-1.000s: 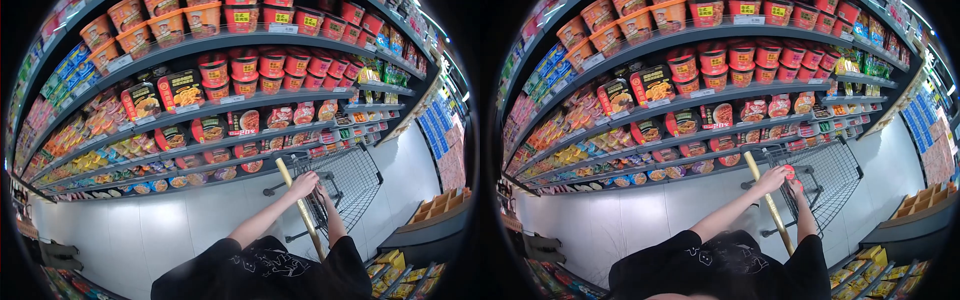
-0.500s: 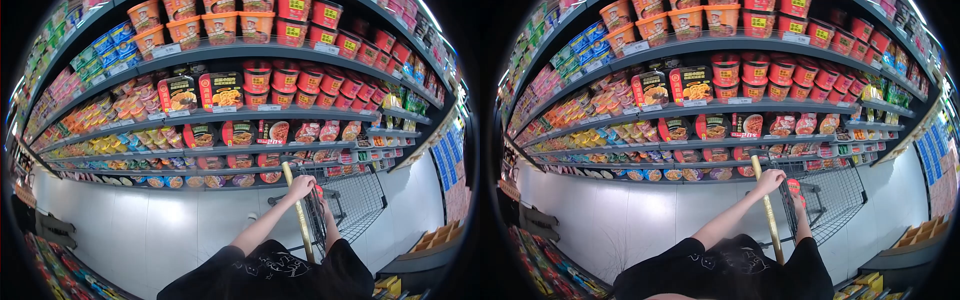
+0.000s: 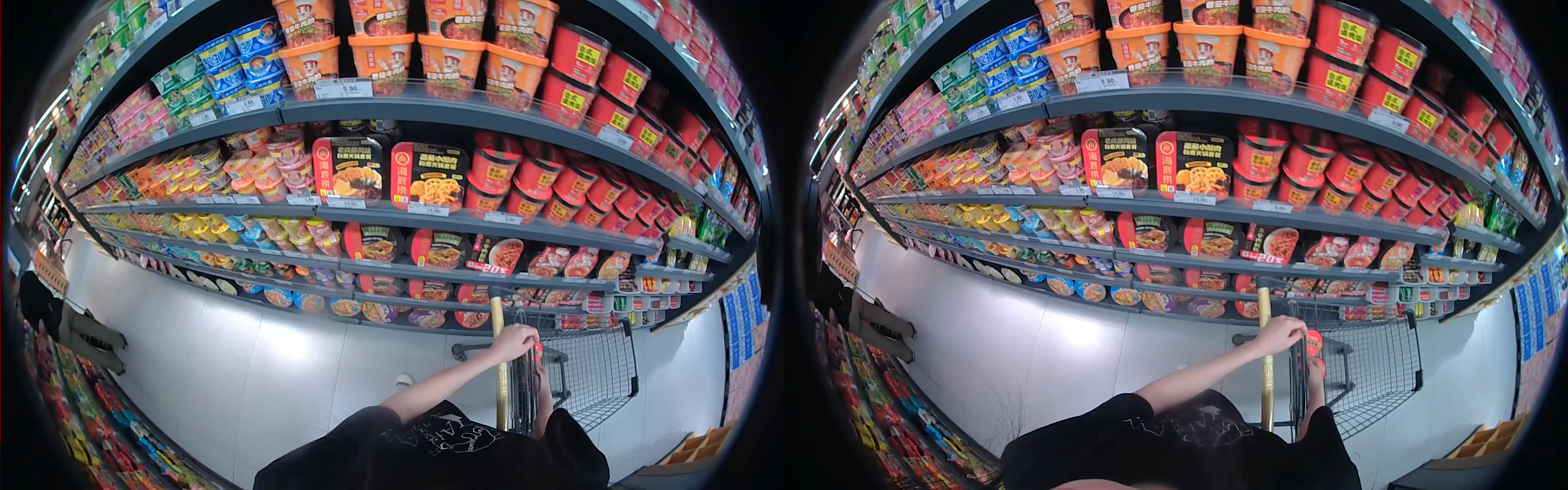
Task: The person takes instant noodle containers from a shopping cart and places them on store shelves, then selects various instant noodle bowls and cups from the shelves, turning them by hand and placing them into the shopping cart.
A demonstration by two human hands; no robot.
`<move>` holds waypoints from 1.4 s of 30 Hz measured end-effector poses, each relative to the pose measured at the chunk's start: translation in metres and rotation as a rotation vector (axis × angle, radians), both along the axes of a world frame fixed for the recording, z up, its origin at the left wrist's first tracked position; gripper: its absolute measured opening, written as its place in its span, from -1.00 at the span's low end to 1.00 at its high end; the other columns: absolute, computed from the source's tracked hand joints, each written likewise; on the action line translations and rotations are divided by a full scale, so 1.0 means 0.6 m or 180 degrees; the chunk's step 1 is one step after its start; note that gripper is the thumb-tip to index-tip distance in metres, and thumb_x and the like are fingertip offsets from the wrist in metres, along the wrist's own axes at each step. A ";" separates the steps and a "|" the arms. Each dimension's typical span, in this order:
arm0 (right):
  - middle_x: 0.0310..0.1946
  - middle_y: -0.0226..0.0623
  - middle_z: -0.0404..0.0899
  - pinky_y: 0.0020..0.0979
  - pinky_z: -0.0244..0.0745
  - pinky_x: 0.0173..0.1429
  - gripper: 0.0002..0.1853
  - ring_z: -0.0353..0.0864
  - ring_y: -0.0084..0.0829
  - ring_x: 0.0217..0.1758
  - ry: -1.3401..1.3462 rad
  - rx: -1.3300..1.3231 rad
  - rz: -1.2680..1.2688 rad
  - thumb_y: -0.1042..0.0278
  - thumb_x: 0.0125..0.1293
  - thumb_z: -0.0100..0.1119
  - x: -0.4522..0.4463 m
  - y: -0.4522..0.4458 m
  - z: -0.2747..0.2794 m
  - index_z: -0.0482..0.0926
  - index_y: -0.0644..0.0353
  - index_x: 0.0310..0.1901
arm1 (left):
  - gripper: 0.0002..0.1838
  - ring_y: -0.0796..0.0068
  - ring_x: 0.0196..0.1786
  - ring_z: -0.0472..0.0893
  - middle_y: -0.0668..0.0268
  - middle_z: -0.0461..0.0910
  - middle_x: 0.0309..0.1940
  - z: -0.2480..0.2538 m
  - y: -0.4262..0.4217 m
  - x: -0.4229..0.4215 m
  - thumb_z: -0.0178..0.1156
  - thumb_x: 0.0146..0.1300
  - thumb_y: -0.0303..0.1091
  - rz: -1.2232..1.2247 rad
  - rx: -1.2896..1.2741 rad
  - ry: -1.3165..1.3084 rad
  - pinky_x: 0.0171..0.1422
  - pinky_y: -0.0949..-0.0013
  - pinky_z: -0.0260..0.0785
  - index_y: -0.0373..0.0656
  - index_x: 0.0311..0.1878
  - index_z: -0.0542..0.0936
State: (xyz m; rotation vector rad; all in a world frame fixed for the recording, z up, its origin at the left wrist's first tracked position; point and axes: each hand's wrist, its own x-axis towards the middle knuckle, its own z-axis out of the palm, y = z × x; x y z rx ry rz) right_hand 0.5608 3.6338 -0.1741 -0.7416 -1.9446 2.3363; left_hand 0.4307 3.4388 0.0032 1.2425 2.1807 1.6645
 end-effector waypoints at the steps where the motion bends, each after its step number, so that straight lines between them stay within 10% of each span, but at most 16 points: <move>1: -0.60 -0.44 0.45 -0.57 0.28 -0.50 -0.73 0.37 -0.59 -0.61 0.0038 -0.0023 -0.0018 0.32 0.26 -0.17 -0.005 -0.003 -0.005 0.52 0.23 -0.17 | -0.88 0.21 -0.38 0.55 0.20 0.56 -0.51 -0.001 -0.005 -0.006 0.00 0.01 -0.45 -0.0094 -0.0059 0.0015 -0.29 0.26 0.38 -0.20 -0.45 0.54; 36: -0.62 -0.36 0.46 -0.50 0.31 -0.54 -0.76 0.40 -0.52 -0.64 0.0126 -0.0170 -0.0654 0.24 0.30 -0.15 -0.065 -0.144 -0.051 0.48 0.19 -0.27 | -0.87 0.31 -0.45 0.54 0.22 0.54 -0.48 0.030 -0.145 -0.109 0.02 -0.01 -0.50 -0.0527 -0.0042 -0.0068 -0.35 0.31 0.37 -0.17 -0.39 0.55; 39: -0.62 -0.36 0.46 -0.50 0.31 -0.55 -0.76 0.40 -0.52 -0.64 0.0135 -0.0142 -0.0650 0.25 0.30 -0.15 -0.071 -0.149 -0.055 0.48 0.19 -0.28 | -0.83 0.37 -0.27 0.53 0.24 0.53 -0.33 0.121 -0.214 -0.161 0.09 -0.01 -0.61 0.0453 0.1305 -0.0680 -0.22 0.40 0.37 -0.22 -0.30 0.53; 42: -0.65 -0.37 0.45 -0.51 0.30 -0.59 -0.79 0.39 -0.52 -0.68 -0.0040 -0.0247 -0.0708 0.26 0.29 -0.14 -0.082 -0.176 -0.035 0.47 0.17 -0.32 | -0.85 0.41 -0.25 0.50 0.27 0.51 -0.37 0.290 -0.342 -0.260 0.08 -0.05 -0.62 0.2259 0.1739 0.1254 -0.15 0.38 0.33 -0.26 -0.34 0.45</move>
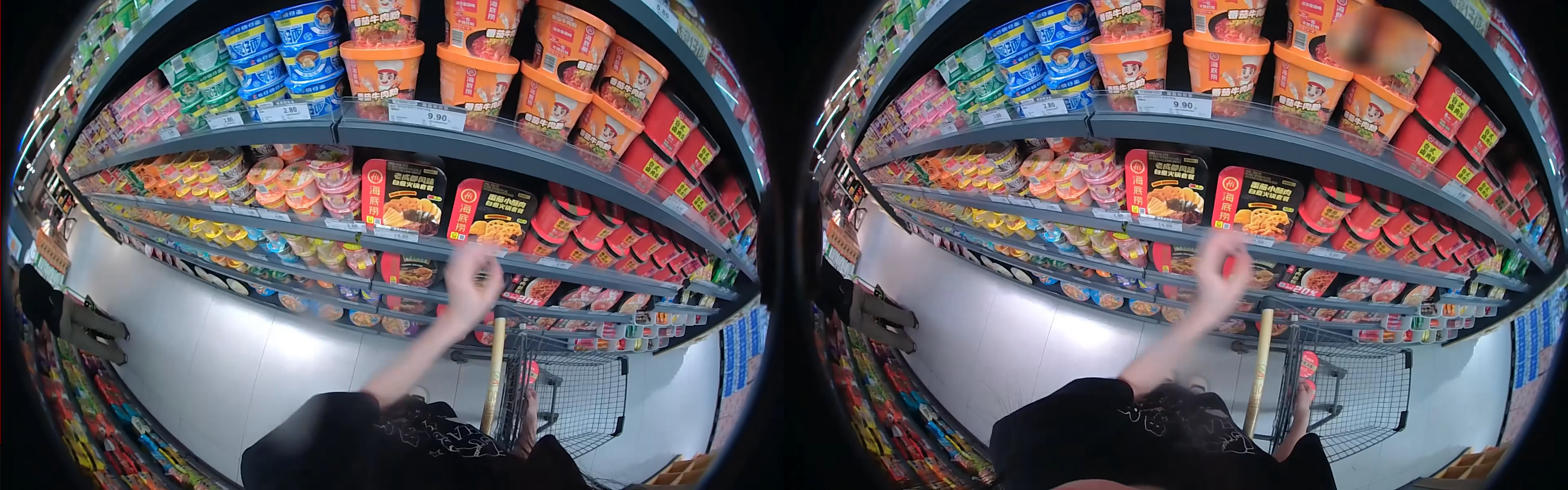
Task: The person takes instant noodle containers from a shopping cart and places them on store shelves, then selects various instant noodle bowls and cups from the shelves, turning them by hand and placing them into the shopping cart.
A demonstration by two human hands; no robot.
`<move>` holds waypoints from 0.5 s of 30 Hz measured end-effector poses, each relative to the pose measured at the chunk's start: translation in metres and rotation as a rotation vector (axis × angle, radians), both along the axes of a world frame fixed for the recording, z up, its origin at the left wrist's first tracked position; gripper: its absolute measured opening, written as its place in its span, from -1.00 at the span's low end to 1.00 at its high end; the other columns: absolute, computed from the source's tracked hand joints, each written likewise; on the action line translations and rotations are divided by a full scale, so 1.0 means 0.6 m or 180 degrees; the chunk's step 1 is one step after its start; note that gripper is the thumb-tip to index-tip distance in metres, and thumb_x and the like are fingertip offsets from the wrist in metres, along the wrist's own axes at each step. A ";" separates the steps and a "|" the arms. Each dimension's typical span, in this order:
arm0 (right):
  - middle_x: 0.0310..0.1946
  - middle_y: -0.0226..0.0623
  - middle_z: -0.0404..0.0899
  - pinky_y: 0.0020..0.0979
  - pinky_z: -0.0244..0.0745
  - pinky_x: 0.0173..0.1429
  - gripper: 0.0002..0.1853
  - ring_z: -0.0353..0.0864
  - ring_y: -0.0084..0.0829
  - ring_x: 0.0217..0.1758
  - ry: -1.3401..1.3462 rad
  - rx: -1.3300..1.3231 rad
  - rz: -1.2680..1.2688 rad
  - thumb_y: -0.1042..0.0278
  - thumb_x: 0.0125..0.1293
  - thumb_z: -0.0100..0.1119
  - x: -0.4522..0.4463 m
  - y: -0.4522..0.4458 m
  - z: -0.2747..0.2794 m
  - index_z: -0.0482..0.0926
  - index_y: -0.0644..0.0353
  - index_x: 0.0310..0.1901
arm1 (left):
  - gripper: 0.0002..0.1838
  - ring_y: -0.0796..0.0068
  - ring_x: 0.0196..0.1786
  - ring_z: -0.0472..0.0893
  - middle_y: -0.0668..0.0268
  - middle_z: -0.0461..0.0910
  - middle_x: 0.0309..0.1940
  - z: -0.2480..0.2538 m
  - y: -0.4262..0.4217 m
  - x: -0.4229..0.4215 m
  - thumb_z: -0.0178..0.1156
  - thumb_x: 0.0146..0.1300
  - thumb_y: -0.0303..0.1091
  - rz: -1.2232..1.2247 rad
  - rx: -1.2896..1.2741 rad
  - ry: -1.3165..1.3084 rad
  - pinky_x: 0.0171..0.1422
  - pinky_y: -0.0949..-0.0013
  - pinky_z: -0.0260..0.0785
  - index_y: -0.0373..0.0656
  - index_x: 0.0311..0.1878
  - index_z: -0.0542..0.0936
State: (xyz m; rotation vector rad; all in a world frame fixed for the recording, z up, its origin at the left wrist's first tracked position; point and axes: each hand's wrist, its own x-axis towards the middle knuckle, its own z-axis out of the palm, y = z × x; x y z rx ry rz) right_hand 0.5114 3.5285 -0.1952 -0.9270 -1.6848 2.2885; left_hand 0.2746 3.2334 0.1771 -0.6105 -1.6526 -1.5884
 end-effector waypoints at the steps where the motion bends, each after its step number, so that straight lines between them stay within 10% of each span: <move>1: -0.65 -0.40 0.44 -0.53 0.30 -0.60 -0.81 0.39 -0.54 -0.68 0.0090 -0.0011 -0.0017 0.30 0.27 -0.13 -0.005 -0.013 0.008 0.47 0.18 -0.27 | -0.73 0.46 -0.25 0.47 0.24 0.47 -0.32 0.029 -0.041 -0.038 0.10 -0.03 -0.59 0.0553 0.0018 -0.0161 -0.16 0.39 0.31 -0.26 -0.19 0.40; 8: -0.68 -0.41 0.41 -0.53 0.28 -0.61 -0.79 0.36 -0.55 -0.70 -0.0256 0.0286 0.0014 0.34 0.24 -0.13 -0.027 -0.013 -0.040 0.51 0.19 -0.24 | -0.22 0.31 -0.14 0.49 0.13 0.45 -0.16 0.331 -0.242 -0.248 0.27 -0.06 -0.09 0.2484 -0.0824 0.0832 -0.05 0.34 0.32 -0.27 0.16 0.16; 10: -0.72 -0.41 0.39 -0.51 0.27 -0.64 -0.78 0.35 -0.55 -0.73 -0.0332 0.0461 0.0067 0.32 0.24 -0.12 -0.033 -0.036 0.000 0.54 0.19 -0.27 | 0.14 0.08 -0.02 0.48 -0.12 0.36 0.02 0.372 -0.238 -0.261 0.27 -0.18 0.11 0.2490 -0.1226 0.0358 0.04 0.22 0.32 -0.17 0.33 -0.21; 15: -0.75 -0.38 0.39 -0.47 0.26 -0.68 -0.76 0.33 -0.52 -0.77 -0.0310 0.0482 -0.0019 0.28 0.25 -0.11 -0.037 -0.055 0.011 0.55 0.18 -0.28 | 0.19 0.05 -0.17 0.55 -0.04 0.52 -0.20 0.407 -0.221 -0.244 0.33 -0.28 0.09 0.1938 -0.1337 -0.0259 -0.09 0.18 0.39 -0.19 0.32 -0.18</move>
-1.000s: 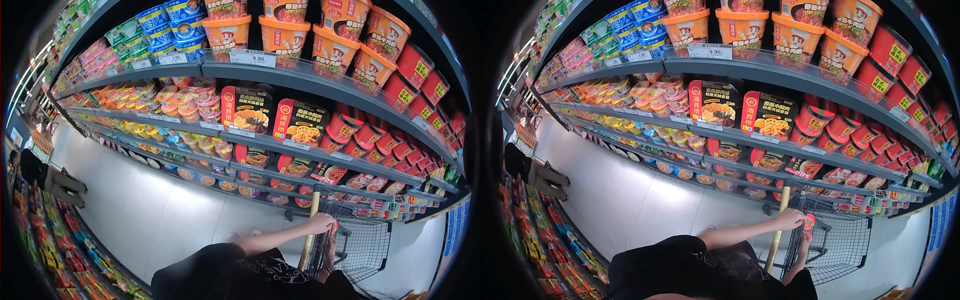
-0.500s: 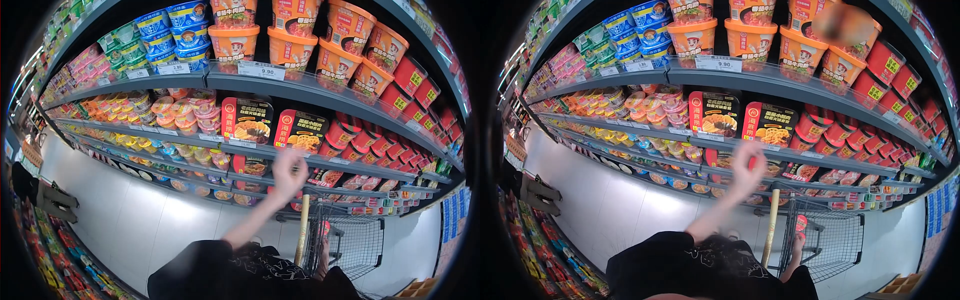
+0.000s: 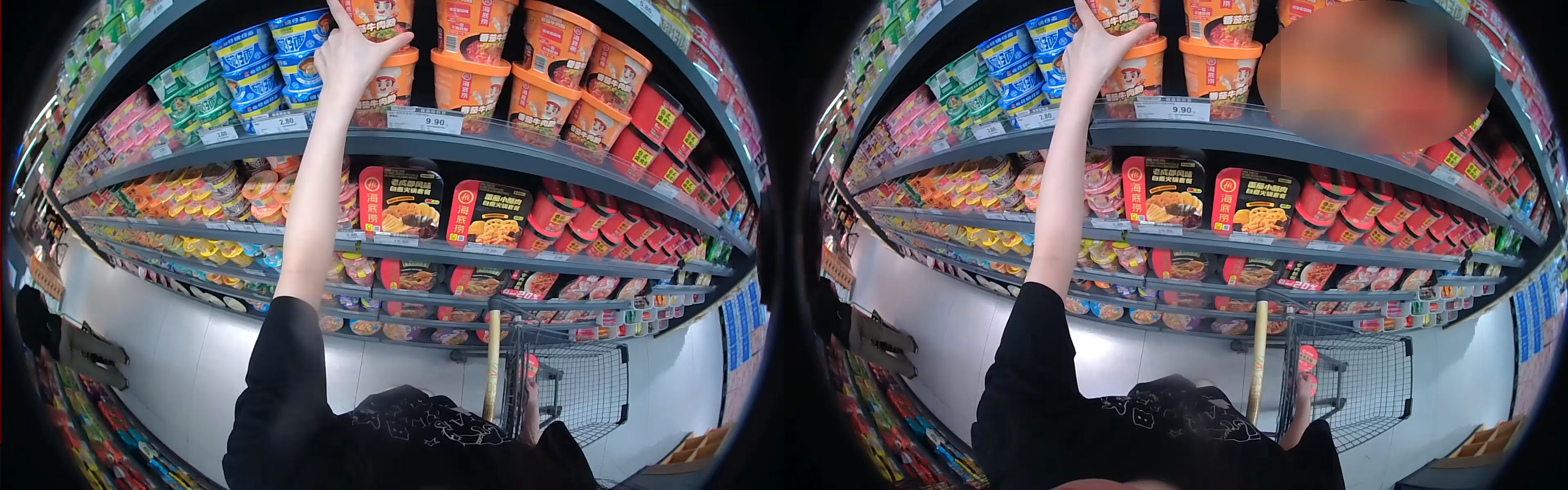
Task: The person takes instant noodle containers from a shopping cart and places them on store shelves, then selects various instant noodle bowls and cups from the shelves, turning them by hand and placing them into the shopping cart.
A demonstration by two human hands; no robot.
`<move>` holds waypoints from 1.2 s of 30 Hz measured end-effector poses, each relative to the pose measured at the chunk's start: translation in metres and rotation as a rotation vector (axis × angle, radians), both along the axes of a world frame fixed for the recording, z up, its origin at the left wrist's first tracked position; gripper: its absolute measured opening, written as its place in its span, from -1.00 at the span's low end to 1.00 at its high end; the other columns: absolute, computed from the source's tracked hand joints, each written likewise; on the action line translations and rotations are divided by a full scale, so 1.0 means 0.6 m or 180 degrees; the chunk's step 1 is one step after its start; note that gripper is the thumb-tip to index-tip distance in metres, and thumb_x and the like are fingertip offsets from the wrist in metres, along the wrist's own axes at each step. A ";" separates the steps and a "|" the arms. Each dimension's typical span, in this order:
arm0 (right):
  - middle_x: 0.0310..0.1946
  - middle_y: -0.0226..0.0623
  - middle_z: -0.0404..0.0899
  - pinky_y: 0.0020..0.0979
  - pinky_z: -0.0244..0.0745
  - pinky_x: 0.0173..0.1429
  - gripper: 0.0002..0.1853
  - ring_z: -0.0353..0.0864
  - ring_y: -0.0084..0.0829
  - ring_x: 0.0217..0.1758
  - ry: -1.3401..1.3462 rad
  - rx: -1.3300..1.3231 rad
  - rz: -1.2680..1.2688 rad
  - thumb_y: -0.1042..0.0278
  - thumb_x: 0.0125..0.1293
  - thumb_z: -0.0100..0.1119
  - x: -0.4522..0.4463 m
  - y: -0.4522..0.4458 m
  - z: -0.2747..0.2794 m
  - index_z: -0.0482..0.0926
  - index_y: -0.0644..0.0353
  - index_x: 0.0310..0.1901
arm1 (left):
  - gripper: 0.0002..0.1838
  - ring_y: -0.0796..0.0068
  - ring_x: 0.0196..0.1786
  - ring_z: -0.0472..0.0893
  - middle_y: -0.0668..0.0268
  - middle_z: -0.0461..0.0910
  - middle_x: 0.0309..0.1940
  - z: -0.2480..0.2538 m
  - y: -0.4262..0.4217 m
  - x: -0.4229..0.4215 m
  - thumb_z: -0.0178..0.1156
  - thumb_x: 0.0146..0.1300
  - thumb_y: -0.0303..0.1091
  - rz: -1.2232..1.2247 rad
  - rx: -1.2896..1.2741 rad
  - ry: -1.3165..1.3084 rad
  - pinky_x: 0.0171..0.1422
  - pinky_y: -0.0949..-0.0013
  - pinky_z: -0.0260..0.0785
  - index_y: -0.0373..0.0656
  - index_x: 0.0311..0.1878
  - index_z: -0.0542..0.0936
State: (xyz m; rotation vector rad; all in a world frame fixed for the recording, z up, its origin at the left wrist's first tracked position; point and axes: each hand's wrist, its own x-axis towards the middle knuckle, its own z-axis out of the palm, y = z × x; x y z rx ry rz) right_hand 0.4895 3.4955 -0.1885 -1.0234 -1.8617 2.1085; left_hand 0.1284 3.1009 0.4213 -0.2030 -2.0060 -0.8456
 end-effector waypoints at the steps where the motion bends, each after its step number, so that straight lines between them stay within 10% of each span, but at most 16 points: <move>1: -0.75 -0.37 0.39 -0.47 0.26 -0.68 -0.76 0.33 -0.52 -0.77 0.0014 -0.0062 0.0029 0.28 0.25 -0.11 -0.004 0.001 -0.003 0.55 0.19 -0.28 | 0.18 0.04 -0.19 0.55 -0.03 0.53 -0.22 0.002 0.001 -0.002 0.33 -0.28 0.09 -0.0029 0.0033 0.0018 -0.11 0.17 0.39 -0.19 0.32 -0.17; 7: -0.73 -0.36 0.42 -0.46 0.29 -0.66 -0.78 0.37 -0.49 -0.74 0.0010 -0.0266 0.0130 0.29 0.21 -0.05 0.002 0.001 -0.015 0.54 0.21 -0.27 | 0.14 0.05 -0.20 0.56 -0.03 0.53 -0.23 0.012 -0.013 0.010 0.33 -0.24 0.03 -0.0051 0.0470 0.0148 -0.13 0.19 0.40 -0.14 0.32 -0.17; 11: -0.57 -0.25 0.52 -0.37 0.43 -0.46 -0.76 0.51 -0.36 -0.54 -0.0756 0.0898 0.0175 0.36 0.08 0.10 0.001 0.054 -0.084 0.49 0.28 -0.22 | -0.40 0.45 -0.20 0.51 0.22 0.50 -0.25 -0.024 -0.063 0.040 0.15 0.07 -0.11 -0.1462 0.0603 0.0882 -0.11 0.47 0.32 -0.27 0.09 0.26; 15: -0.25 0.02 0.52 -0.32 0.41 -0.11 -0.69 0.53 -0.16 -0.16 -0.1069 0.2661 0.0030 0.45 0.07 0.04 -0.021 -0.026 0.126 0.42 0.34 -0.12 | -0.53 0.59 -0.27 0.51 0.32 0.51 -0.30 -0.124 -0.076 0.124 -0.03 0.15 -0.04 -0.2952 0.1942 -0.0026 -0.15 0.59 0.30 -0.19 0.01 0.35; 18: -0.17 -0.03 0.50 -0.39 0.37 0.00 -0.70 0.50 -0.25 -0.06 0.0181 0.2254 -0.0254 0.55 0.16 -0.09 -0.054 -0.084 0.242 0.37 0.36 -0.04 | -0.58 0.61 -0.40 0.51 0.38 0.52 -0.38 -0.236 -0.023 0.198 -0.03 0.07 0.11 -0.3012 0.3528 -0.0545 -0.24 0.62 0.30 -0.10 -0.32 0.43; 22: 0.10 -0.19 0.25 -0.45 0.31 0.05 -0.44 0.32 -0.38 0.11 0.1199 0.1606 0.0004 0.59 0.14 -0.01 -0.120 -0.198 0.380 0.12 0.19 0.21 | -0.54 0.68 -0.59 0.44 0.49 0.45 -0.69 -0.404 0.015 0.260 -0.05 0.09 0.08 -0.3654 0.3178 -0.1400 -0.38 0.63 0.26 0.04 -0.78 0.22; 26: 0.24 -0.12 0.01 -0.23 0.28 0.14 -0.19 0.20 -0.18 0.21 0.2501 0.0061 0.0890 0.19 0.14 0.09 -0.176 -0.273 0.415 -0.19 0.08 0.31 | -0.44 0.50 0.05 0.29 0.33 0.27 0.01 -0.569 0.042 0.288 -0.10 0.14 0.05 -0.4340 0.3217 -0.3044 0.12 0.40 0.14 -0.14 0.06 0.08; 30: 0.26 -0.23 0.00 -0.21 0.13 0.26 -0.10 0.16 -0.28 0.26 0.2391 -0.1757 0.1061 0.00 0.09 0.12 -0.196 -0.320 0.386 -0.24 0.04 0.32 | -0.61 0.72 -0.37 0.44 0.48 0.47 -0.56 -0.598 0.072 0.327 -0.08 0.18 0.06 -0.3922 0.3559 -0.3651 -0.13 0.48 0.28 -0.02 -0.56 0.38; 32: 0.26 -0.33 0.03 -0.28 0.08 0.30 -0.06 0.10 -0.42 0.30 0.1783 -0.2040 0.0772 0.01 0.04 0.17 -0.191 -0.333 0.360 -0.22 0.02 0.32 | -0.48 0.52 -0.01 0.45 0.31 0.47 -0.07 -0.643 0.079 0.320 -0.04 0.16 0.07 -0.4093 0.3429 -0.4104 0.10 0.30 0.26 -0.17 0.01 0.37; 36: 0.24 -0.33 0.08 -0.30 0.04 0.32 -0.10 0.11 -0.40 0.29 0.1745 -0.2053 0.1071 0.10 0.00 0.19 -0.195 -0.322 0.353 -0.14 0.04 0.31 | -0.23 0.38 0.19 0.30 0.25 0.24 0.19 -0.675 0.059 0.300 0.03 0.11 0.10 -0.4437 0.3169 -0.4719 0.21 0.20 0.18 -0.18 0.26 0.07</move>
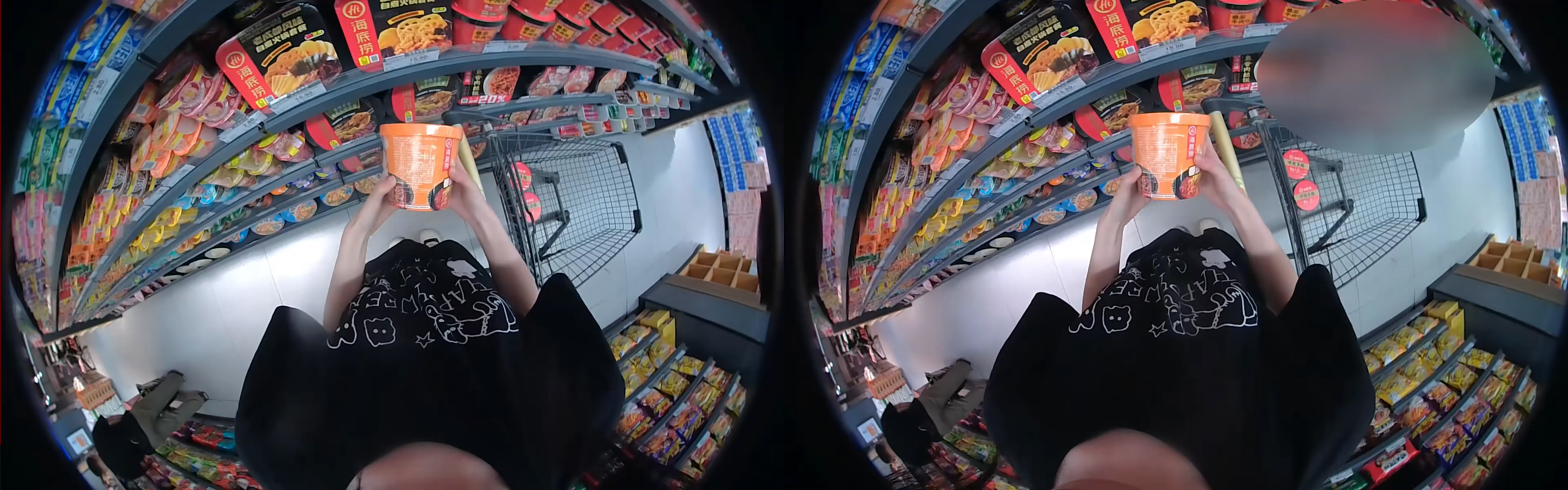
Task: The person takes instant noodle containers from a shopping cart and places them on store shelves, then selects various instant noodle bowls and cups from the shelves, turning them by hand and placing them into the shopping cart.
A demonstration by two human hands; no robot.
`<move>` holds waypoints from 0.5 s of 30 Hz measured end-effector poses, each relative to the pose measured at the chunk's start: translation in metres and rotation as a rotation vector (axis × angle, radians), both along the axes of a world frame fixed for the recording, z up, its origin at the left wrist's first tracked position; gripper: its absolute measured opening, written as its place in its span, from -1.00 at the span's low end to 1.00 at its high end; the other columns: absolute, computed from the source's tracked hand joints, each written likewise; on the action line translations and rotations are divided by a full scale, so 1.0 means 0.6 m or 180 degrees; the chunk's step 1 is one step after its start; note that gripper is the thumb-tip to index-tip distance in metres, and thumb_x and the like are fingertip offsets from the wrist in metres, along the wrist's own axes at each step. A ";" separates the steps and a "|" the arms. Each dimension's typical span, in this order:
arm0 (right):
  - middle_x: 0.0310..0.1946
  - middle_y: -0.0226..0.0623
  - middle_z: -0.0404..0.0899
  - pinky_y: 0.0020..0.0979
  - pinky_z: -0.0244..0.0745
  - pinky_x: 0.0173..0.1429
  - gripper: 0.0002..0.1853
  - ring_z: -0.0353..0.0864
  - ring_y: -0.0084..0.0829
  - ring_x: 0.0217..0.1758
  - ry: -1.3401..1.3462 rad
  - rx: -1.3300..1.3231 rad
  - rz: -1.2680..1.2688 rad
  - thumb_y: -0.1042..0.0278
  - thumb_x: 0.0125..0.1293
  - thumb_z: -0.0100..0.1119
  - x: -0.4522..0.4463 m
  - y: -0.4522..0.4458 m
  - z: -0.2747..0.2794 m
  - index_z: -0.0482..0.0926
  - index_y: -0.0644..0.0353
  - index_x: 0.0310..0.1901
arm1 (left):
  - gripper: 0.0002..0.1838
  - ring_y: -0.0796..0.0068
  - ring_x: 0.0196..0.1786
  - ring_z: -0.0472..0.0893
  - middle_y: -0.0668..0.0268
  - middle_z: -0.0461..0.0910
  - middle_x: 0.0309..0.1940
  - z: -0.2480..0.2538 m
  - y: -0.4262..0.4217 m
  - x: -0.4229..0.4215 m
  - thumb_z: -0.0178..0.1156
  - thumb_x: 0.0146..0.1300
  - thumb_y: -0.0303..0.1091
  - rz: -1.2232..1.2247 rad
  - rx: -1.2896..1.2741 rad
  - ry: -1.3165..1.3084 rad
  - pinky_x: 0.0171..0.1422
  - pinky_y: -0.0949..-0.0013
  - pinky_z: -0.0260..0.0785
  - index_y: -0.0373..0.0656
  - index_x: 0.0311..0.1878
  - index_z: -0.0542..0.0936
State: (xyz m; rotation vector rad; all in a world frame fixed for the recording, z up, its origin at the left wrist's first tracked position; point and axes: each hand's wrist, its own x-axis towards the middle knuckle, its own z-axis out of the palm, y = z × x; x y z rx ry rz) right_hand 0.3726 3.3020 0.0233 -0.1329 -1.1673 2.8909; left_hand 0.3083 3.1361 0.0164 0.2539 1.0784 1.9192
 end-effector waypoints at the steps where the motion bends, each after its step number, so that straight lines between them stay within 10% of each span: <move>1: 0.24 -0.33 0.08 -0.30 0.04 0.32 -0.10 0.11 -0.40 0.29 -0.0013 -0.0008 -0.0023 0.10 0.00 0.19 0.000 0.004 -0.001 -0.14 0.04 0.31 | -0.23 0.38 0.19 0.30 0.25 0.24 0.19 0.000 -0.001 -0.003 0.03 0.11 0.10 -0.0023 -0.0008 -0.0013 0.21 0.20 0.18 -0.18 0.26 0.07; 3: 0.23 -0.32 0.11 -0.32 0.06 0.30 -0.12 0.13 -0.39 0.28 0.0035 -0.0086 -0.0072 0.09 0.00 0.18 0.002 0.008 0.001 -0.10 0.10 0.30 | -0.10 0.41 0.24 0.21 0.24 0.10 0.25 0.008 -0.004 -0.004 0.06 0.10 0.00 -0.0280 -0.0244 0.0484 0.20 0.28 0.16 -0.05 0.35 -0.25; 15: 0.14 -0.23 0.26 -0.31 0.18 0.25 -0.32 0.29 -0.35 0.18 0.0042 -0.0878 -0.0279 0.04 0.14 0.02 0.009 0.027 -0.046 0.07 0.19 0.23 | -0.02 0.36 0.33 -0.02 0.11 -0.23 0.34 0.059 0.029 0.004 0.15 0.11 -0.19 -0.0235 -0.0550 0.1580 0.28 0.36 -0.01 -0.19 0.33 -0.37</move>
